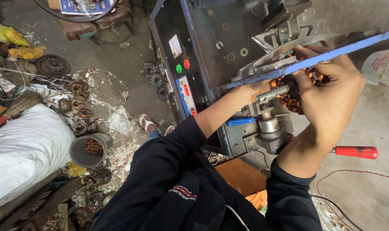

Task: The person repeatedly inserts a copper-wound stator into a blue metal jig on a press machine, presses down the handle to compress the windings, and removes the stator. This cycle is repeated multiple times throughout the clip.

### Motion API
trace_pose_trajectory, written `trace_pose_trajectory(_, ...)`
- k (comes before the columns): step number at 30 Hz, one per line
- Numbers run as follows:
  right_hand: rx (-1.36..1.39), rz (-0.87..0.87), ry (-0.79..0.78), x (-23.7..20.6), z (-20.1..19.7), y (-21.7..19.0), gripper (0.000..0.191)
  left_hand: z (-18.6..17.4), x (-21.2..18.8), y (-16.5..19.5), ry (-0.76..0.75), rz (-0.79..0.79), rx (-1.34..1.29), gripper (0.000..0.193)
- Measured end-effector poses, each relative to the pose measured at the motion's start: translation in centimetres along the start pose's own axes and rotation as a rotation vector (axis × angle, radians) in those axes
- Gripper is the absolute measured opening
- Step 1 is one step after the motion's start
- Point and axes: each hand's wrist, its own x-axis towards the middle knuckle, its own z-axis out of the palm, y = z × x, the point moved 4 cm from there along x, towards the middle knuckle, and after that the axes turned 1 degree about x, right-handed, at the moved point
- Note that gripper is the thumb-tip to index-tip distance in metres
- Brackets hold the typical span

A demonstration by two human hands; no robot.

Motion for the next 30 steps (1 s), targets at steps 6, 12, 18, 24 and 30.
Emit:
trace_pose_trajectory(6, 0.023, 0.008, -0.004, -0.1, 0.0, 0.1, 0.041, 0.8, -0.9, 0.4, -0.156, 0.036, -0.050, 0.083)
trace_pose_trajectory(12, 0.020, 0.033, -0.006, -0.1, 0.0, 0.3, 0.046, 1.2, -1.0, 0.8, -0.115, 0.026, -0.015, 0.084)
trace_pose_trajectory(18, 0.025, 0.019, -0.009, -0.2, 0.0, 0.4, 0.042, 0.2, 0.2, -0.1, 0.005, 0.001, -0.009, 0.077)
trace_pose_trajectory(24, 0.015, 0.013, -0.008, -0.2, 0.0, 0.1, 0.042, -0.1, -0.1, -0.1, -0.052, 0.010, -0.020, 0.087)
trace_pose_trajectory(30, 0.017, 0.002, -0.009, -0.1, 0.0, 0.1, 0.043, 0.4, -1.0, 0.5, -0.179, 0.062, -0.104, 0.097)
